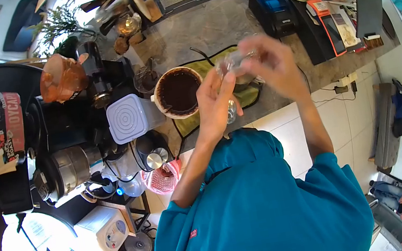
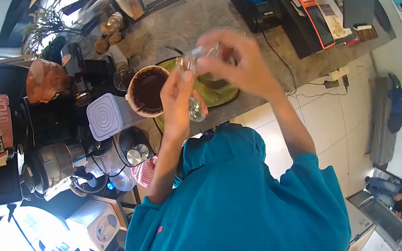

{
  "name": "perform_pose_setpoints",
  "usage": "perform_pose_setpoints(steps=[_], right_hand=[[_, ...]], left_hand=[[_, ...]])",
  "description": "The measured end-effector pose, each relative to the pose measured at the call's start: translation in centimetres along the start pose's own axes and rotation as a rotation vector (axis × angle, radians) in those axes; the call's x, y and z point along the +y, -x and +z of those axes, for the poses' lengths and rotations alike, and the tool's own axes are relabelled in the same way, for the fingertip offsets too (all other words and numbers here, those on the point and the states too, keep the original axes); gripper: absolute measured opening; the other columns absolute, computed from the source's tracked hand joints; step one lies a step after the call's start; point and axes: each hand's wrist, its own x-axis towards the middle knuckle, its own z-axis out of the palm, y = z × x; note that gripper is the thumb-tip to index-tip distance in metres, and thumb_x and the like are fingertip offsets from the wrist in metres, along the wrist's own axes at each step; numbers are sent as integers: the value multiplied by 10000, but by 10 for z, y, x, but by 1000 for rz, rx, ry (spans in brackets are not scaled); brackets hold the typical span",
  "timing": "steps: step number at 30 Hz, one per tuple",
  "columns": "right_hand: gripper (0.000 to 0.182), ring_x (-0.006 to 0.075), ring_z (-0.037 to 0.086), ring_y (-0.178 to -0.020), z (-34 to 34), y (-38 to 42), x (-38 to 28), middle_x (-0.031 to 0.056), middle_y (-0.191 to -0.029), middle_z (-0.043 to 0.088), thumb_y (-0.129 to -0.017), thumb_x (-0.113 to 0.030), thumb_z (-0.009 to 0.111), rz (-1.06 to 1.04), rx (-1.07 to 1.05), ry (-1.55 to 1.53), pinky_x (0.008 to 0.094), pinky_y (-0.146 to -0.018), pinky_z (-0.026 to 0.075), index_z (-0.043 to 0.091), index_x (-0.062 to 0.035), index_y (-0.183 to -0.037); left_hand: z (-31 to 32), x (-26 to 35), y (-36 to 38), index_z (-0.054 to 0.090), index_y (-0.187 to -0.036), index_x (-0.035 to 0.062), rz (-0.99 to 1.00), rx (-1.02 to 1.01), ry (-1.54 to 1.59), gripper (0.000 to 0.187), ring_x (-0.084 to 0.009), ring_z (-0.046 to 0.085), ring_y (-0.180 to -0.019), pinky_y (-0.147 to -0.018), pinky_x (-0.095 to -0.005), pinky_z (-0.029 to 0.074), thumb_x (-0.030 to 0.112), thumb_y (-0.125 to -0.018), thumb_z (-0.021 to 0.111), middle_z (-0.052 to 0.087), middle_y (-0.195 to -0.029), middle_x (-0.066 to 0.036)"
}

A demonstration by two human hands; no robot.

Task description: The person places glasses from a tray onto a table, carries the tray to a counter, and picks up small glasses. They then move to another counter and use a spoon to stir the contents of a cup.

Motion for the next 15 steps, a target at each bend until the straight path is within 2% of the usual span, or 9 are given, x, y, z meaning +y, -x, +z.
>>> perform_pose_setpoints(steps=[2, 4, 5, 6, 8, 10, 11, 13, 15], right_hand=[[357, 47, 545, -680, -5, -40, 10, 1, -941, 654, -806, -188, 786, -69, 174, -194, 209, -590, 438, 664, -52, -1113], [398, 61, 558, -694, -27, -88, 44, 8, -895, 636, -798, -223, 794, -81, 187, 111, 219, -612, 459, 656, -42, -1124], [407, 107, 587, -712, -25, -106, 58, 31, -875, 634, -782, -231, 798, -107, 179, 255, 257, -649, 479, 654, -42, -1113], [416, 153, 615, -731, -20, -123, 74, 54, -856, 633, -766, -238, 802, -132, 173, 401, 296, -687, 500, 652, -43, -1102], [388, 224, 644, -859, -12, -153, 132, 110, -932, 657, -751, -146, 783, -298, 2, 646, 342, -752, 497, 633, -31, -1091], [391, 340, 628, -933, 0, -165, 168, 163, -975, 648, -724, -130, 777, -285, -96, 687, 413, -830, 492, 616, -26, -1065], [391, 340, 628, -933, 5, -165, 178, 163, -975, 648, -724, -130, 777, -286, -99, 683, 413, -830, 492, 616, -26, -1065], [416, 392, 586, -1060, 11, -170, 189, 183, -1113, 605, -745, -162, 759, -145, -200, 766, 460, -894, 487, 590, -51, -1109], [408, 396, 584, -1061, 15, -170, 194, 183, -1115, 604, -747, -157, 758, -131, -232, 745, 462, -894, 486, 588, -49, -1102]], left_hand=[[2, 20, -17, 566, -1228, -12, 95, 47, -98, 412, -116, 571, -521, -434, -237, 431, 308, -971, 604, 638, -986, -91], [1, 39, -39, 595, -1193, 8, 275, 122, -222, 401, -123, 571, -529, -440, -237, 426, 326, -950, 624, 630, -990, -85], [-2, 49, -54, 611, -1177, 12, 370, 159, -253, 387, -121, 572, -545, -448, -232, 426, 315, -938, 640, 631, -982, -84], [-6, 56, -71, 626, -1134, 14, 381, 196, -215, 349, -123, 572, -554, -466, -236, 426, 297, -930, 648, 631, -978, -81], [-14, 68, -108, 641, -1091, 17, 402, 224, -182, 312, -125, 571, -562, -484, -240, 426, 279, -922, 657, 631, -973, -77], [-25, 71, -146, 647, -1031, 23, 397, 244, -77, 274, -135, 568, -569, -537, -267, 421, 263, -902, 669, 616, -927, -62], [-31, 67, -163, 647, -1031, 23, 398, 248, -80, 274, -135, 568, -569, -537, -267, 421, 263, -902, 669, 616, -927, -62], [-45, 57, -194, 642, -1001, 24, 388, 310, -108, 279, -141, 561, -570, -590, -281, 408, 270, -878, 688, 585, -869, -48], [-55, 47, -209, 641, -1018, 22, 326, 319, -148, 312, -143, 558, -572, -606, -280, 405, 297, -877, 684, 570, -874, -47]])
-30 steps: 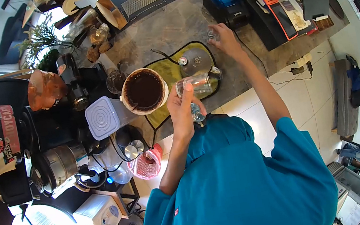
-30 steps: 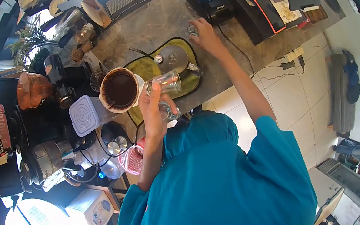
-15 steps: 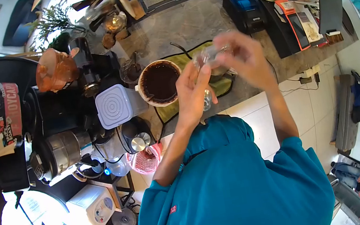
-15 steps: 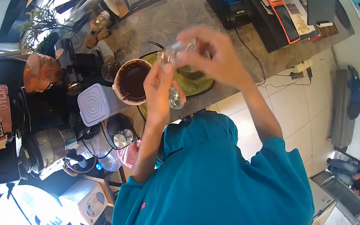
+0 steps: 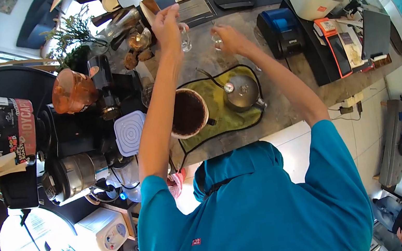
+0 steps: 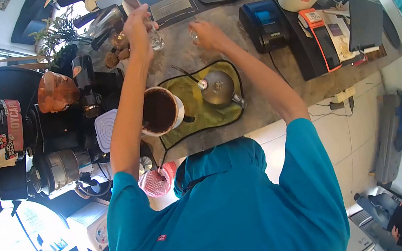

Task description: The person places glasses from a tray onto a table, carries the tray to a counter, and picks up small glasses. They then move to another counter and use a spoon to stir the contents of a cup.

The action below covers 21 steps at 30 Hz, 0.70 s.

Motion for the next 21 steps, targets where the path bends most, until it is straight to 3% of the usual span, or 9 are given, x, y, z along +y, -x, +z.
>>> perform_pose_setpoints(steps=[2, 5, 7, 10, 14, 16, 17, 19, 21], right_hand=[[400, 401, 583, -1061, 0, -2, 3, 183, -1117, 603, -749, -152, 758, 5, -31, -22, 464, -895, 486, 585, -48, -1095], [395, 402, 583, -1061, 3, 1, 4, 189, -1133, 597, -750, -144, 762, 30, -97, -2, 463, -907, 482, 583, -48, -1090], [488, 368, 594, -1066, 5, -2, 11, 173, -1126, 606, -745, -227, 792, 37, -87, 19, 441, -869, 486, 584, -66, -1155], [608, 323, 596, -1108, 1, -2, 1, 140, -1113, 608, -751, -370, 801, -53, 116, 301, 404, -848, 498, 566, -99, -1243], [654, 267, 596, -1056, -63, -26, -55, 107, -1076, 602, -736, -483, 798, -141, 183, -140, 363, -810, 476, 601, -136, -1254], [584, 235, 556, -915, -84, -28, -84, 93, -1001, 569, -731, -495, 799, -222, 66, -419, 354, -777, 448, 660, -142, -1175], [584, 235, 556, -915, -83, -33, -88, 93, -1001, 569, -731, -495, 799, -219, 59, -420, 354, -777, 448, 660, -142, -1175], [516, 169, 446, -785, -73, -45, -95, 39, -931, 503, -760, -425, 801, -424, 62, -272, 319, -735, 415, 669, -68, -1109], [525, 194, 464, -785, -73, -49, -101, 54, -916, 503, -744, -441, 805, -432, 39, -275, 338, -735, 422, 676, -95, -1116]], left_hand=[[0, -9, -13, 639, -1035, 19, -59, -8, -47, 346, -144, 555, -575, -622, -280, 402, 324, -876, 679, 554, -880, -45], [-4, -12, -13, 607, -1062, -7, -115, -64, -103, 420, -124, 541, -501, -506, -266, 400, 387, -921, 649, 524, -870, -55], [-8, -14, -16, 547, -1239, -3, -157, -152, -194, 687, -141, 564, -613, -649, -286, 414, 609, -929, 514, 514, -1027, -77], [-10, -14, -16, 448, -1349, -20, -156, -182, -177, 881, -141, 566, -636, -668, -295, 437, 741, -906, 409, 510, -1045, -93], [-11, -6, -14, 363, -1426, -23, -180, -190, -163, 978, -148, 567, -647, -681, -300, 456, 792, -885, 354, 516, -1055, -112], [-15, -6, -19, 289, -1474, -21, -139, -291, -218, 1041, -147, 568, -656, -672, -303, 464, 825, -867, 302, 561, -1072, -123], [-15, -7, -20, 289, -1474, -21, -145, -288, -215, 1041, -147, 568, -656, -672, -303, 464, 825, -867, 302, 561, -1072, -123], [-16, -1, -15, 406, -1408, -38, -153, -292, -150, 833, -138, 566, -682, -693, -301, 464, 662, -958, 409, 628, -1016, -126], [-17, 5, -17, 340, -1465, -4, -203, -256, -217, 930, -129, 539, -683, -662, -298, 457, 743, -912, 365, 595, -936, -93]])
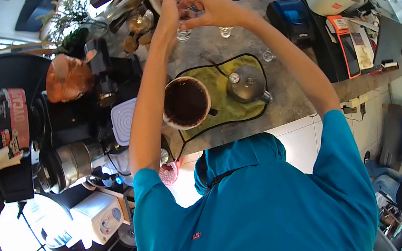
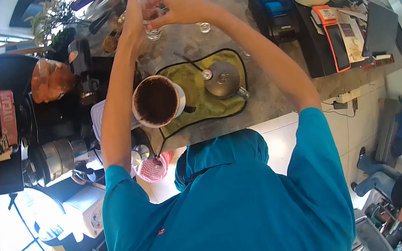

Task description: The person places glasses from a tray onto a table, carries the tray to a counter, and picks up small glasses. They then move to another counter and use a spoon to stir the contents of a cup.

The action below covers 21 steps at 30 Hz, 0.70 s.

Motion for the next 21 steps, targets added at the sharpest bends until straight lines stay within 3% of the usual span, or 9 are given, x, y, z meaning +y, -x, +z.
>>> perform_pose_setpoints(steps=[1, 2, 3, 5, 9, 11, 13, 15, 21], right_hand=[[534, 218, 482, -785, -1, -3, -4, 70, -900, 502, -727, -457, 809, 1, -14, 8, 358, -735, 430, 682, -122, -1124], [491, 167, 473, -778, -1, -1, -10, 33, -898, 524, -776, -389, 795, -6, -14, 38, 319, -730, 424, 656, -41, -1093], [491, 167, 473, -778, 3, -1, -5, 33, -898, 524, -776, -389, 795, -14, -22, 36, 319, -730, 424, 656, -41, -1093], [533, 176, 538, -795, 18, 4, 15, 53, -895, 596, -752, -377, 812, 110, -11, -183, 330, -754, 459, 640, -12, -1100], [541, 247, 629, -855, 44, 15, 37, 112, -923, 668, -711, -328, 828, 268, -49, -58, 362, -782, 499, 627, 11, -1082], [500, 335, 658, -938, 66, 20, 61, 159, -969, 684, -688, -261, 824, 263, -174, 174, 398, -798, 514, 611, 14, -1048], [483, 359, 652, -958, 84, 25, 75, 172, -986, 682, -685, -239, 814, 252, -219, 233, 415, -805, 512, 603, 14, -1037], [465, 382, 645, -979, 91, 27, 82, 185, -1003, 680, -682, -217, 805, 243, -262, 293, 431, -812, 511, 595, 14, -1027], [538, 401, 624, -1042, 92, 20, 92, 221, -1041, 672, -701, -244, 826, 396, -397, 272, 473, -896, 512, 603, 0, -1125]], left_hand=[[-2, 1, -1, 273, -1523, 31, -54, 19, -52, 1031, -121, 512, -684, -630, -294, 450, 823, -865, 321, 561, -856, -59], [-7, -7, -2, 654, -950, 5, -51, -12, -100, 918, -197, 522, -719, -665, -363, 419, 844, -855, 296, 586, -818, -104], [-11, -13, -5, 654, -950, 5, -48, -2, -95, 918, -197, 522, -719, -665, -363, 419, 844, -855, 296, 586, -818, -104], [-20, -22, -5, 301, -1462, -33, 346, 42, -300, 956, -168, 624, -797, -795, -304, 489, 715, -896, 482, 592, -1073, -150], [-40, 34, 59, 574, -1251, -29, 533, 335, -566, 501, -323, 572, -1162, -987, -379, 427, 404, -1016, 483, 615, -1226, -205], [-36, 62, 98, 614, -1176, -12, 519, 329, -308, 323, -93, 535, -814, -759, -239, 442, 260, -1029, 520, 617, -948, -32], [-45, 65, 127, 548, -1268, -54, 693, 368, -255, 535, -128, 562, -716, -713, -275, 451, 406, -995, 532, 645, -880, -101], [-47, 65, 161, 624, -1088, -55, 724, 434, -107, 271, -142, 553, -734, -716, -253, 430, 183, -967, 576, 608, -787, -91], [-47, 14, 259, 613, -956, -33, 646, 333, 147, 192, -104, 522, -574, -540, -235, 402, 156, -978, 588, 583, -699, -68]])
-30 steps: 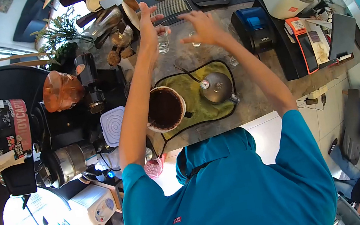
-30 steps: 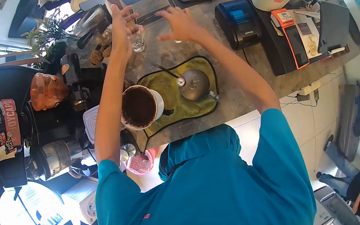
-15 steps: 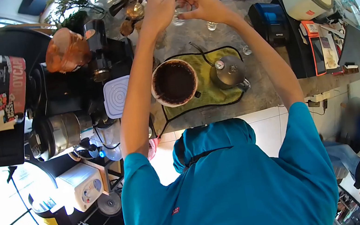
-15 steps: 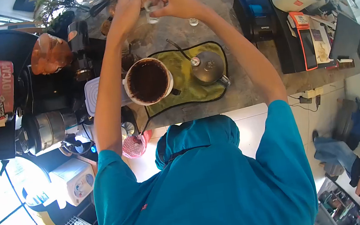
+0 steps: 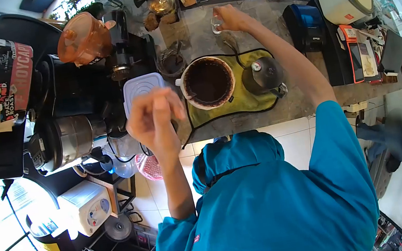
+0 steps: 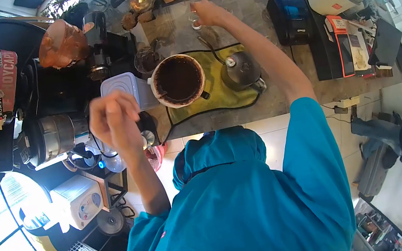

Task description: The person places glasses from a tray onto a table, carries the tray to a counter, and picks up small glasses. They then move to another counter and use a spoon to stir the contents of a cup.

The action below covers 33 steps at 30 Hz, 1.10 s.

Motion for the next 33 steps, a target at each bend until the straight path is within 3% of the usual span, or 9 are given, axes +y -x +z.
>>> perform_pose_setpoints(steps=[3, 5, 7, 11, 15, 17, 19, 23, 33], right_hand=[[539, 381, 619, -1064, 0, 12, 3, 216, -1068, 666, -743, -271, 805, -15, 63, 4, 459, -900, 507, 591, -7, -1161], [533, 368, 622, -1056, -14, 33, 6, 207, -1102, 656, -791, -310, 776, -88, 321, -123, 448, -899, 502, 582, -18, -1193], [536, 352, 622, -1059, -36, 75, 14, 202, -1129, 642, -822, -347, 753, 45, 488, -138, 442, -894, 498, 583, -24, -1215], [580, 372, 599, -1100, -48, 175, 44, 216, -1144, 623, -843, -431, 713, 441, 340, 153, 443, -920, 493, 578, -44, -1254], [601, 408, 580, -1129, -34, 213, 27, 229, -1133, 621, -837, -474, 705, 596, 260, 178, 450, -932, 492, 582, -57, -1252], [554, 400, 578, -1150, -21, 216, 26, 219, -1150, 621, -820, -419, 732, 680, 145, 132, 456, -940, 490, 588, -74, -1230], [522, 389, 583, -1152, -10, 212, 37, 207, -1147, 630, -810, -372, 744, 655, 117, 107, 456, -941, 490, 591, -75, -1211], [445, 367, 608, -1116, -9, 182, 43, 177, -1125, 659, -778, -226, 769, 558, 151, -29, 456, -931, 495, 599, -79, -1162], [462, 369, 618, -1060, -3, 109, 26, 202, -1086, 663, -761, -190, 782, 220, 49, -31, 469, -907, 492, 599, -51, -1163]], left_hand=[[-11, 2, 39, 610, -957, -45, -194, 79, -50, 174, -101, 520, -572, -549, -229, 399, 127, -977, 586, 580, -692, -66], [-22, -1, 57, 612, -964, -49, -263, 66, -89, 161, -98, 525, -578, -553, -227, 399, 110, -975, 585, 583, -696, -64], [-31, -6, 78, 621, -966, -57, -397, 95, -130, 136, -90, 543, -606, -567, -221, 398, 75, -969, 586, 586, -702, -56], [-46, -18, 108, 642, -958, -44, -619, 48, -130, 151, -81, 549, -625, -579, -212, 394, 101, -968, 602, 584, -680, -28], [-49, -39, 113, 661, -961, -27, -737, -96, -146, 160, -64, 545, -617, -572, -213, 399, 127, -960, 619, 608, -675, -26], [-49, -35, 104, 665, -961, -25, -781, -192, -147, 159, -63, 546, -616, -575, -212, 404, 128, -959, 621, 609, -673, -26], [-50, -33, 98, 671, -965, -21, -791, -294, -115, 148, -61, 547, -614, -581, -213, 417, 118, -954, 622, 613, -670, -22], [-53, -35, 93, 676, -977, -9, -791, -268, -158, 129, -68, 564, -635, -590, -216, 428, 102, -944, 621, 619, -679, -21], [-48, -29, 103, 674, -1029, 0, -798, -370, -280, 161, -78, 601, -698, -646, -236, 461, 120, -929, 632, 661, -754, -40]])
